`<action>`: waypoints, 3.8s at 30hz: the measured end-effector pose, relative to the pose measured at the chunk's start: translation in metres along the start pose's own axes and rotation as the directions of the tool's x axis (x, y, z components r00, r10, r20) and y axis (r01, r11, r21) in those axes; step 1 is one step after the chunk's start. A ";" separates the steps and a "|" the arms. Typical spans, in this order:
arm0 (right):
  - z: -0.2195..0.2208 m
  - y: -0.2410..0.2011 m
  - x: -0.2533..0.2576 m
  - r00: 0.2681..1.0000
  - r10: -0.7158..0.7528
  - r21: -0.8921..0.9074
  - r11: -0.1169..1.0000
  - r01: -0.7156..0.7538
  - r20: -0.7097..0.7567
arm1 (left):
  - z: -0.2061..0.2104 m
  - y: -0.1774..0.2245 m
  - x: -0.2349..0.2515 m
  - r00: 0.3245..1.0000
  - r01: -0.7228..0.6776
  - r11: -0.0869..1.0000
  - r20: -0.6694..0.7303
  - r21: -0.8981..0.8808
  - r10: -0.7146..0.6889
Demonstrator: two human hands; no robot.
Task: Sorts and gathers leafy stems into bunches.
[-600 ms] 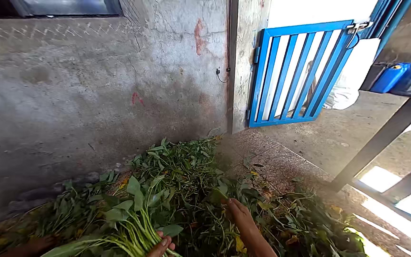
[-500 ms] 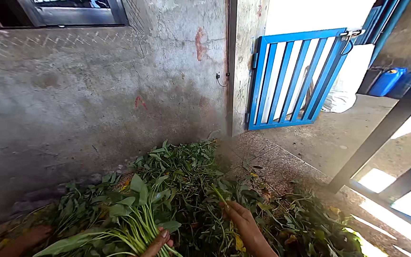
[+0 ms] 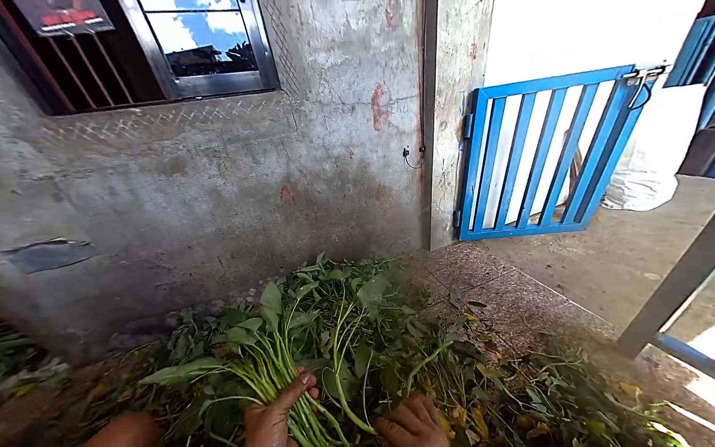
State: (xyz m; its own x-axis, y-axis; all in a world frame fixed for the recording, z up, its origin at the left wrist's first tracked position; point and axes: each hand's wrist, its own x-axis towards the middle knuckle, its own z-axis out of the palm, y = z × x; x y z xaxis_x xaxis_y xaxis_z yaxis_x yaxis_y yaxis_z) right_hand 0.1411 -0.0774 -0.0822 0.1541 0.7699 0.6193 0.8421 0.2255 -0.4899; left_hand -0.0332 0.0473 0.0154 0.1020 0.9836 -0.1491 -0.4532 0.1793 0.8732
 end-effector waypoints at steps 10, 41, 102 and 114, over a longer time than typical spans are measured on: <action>0.016 -0.011 -0.008 0.991 -0.132 -0.190 0.973 0.128 -0.011 | -0.018 0.012 -0.001 0.997 -0.045 0.980 0.067 0.196 0.033; -0.002 -0.050 0.028 0.845 0.409 0.246 0.830 -0.501 0.344 | 0.003 -0.027 -0.016 0.963 0.048 0.961 0.244 0.274 -0.118; 0.002 -0.004 -0.022 0.811 0.482 0.432 0.686 -0.585 0.332 | -0.006 0.004 0.007 0.914 -0.218 0.975 -0.359 -0.047 0.187; 0.007 0.066 -0.060 0.446 0.800 0.408 0.279 -0.869 0.402 | -0.008 0.015 0.011 0.913 -0.308 0.946 -0.310 -0.100 0.264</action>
State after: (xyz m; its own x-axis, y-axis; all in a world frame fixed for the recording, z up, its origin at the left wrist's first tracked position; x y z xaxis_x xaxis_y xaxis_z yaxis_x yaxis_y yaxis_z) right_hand 0.1840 -0.1050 -0.1561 0.5343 0.7636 -0.3626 -0.1097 -0.3627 -0.9254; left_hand -0.0461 0.0612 0.0236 -0.3007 0.9525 -0.0489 -0.5484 -0.1307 0.8259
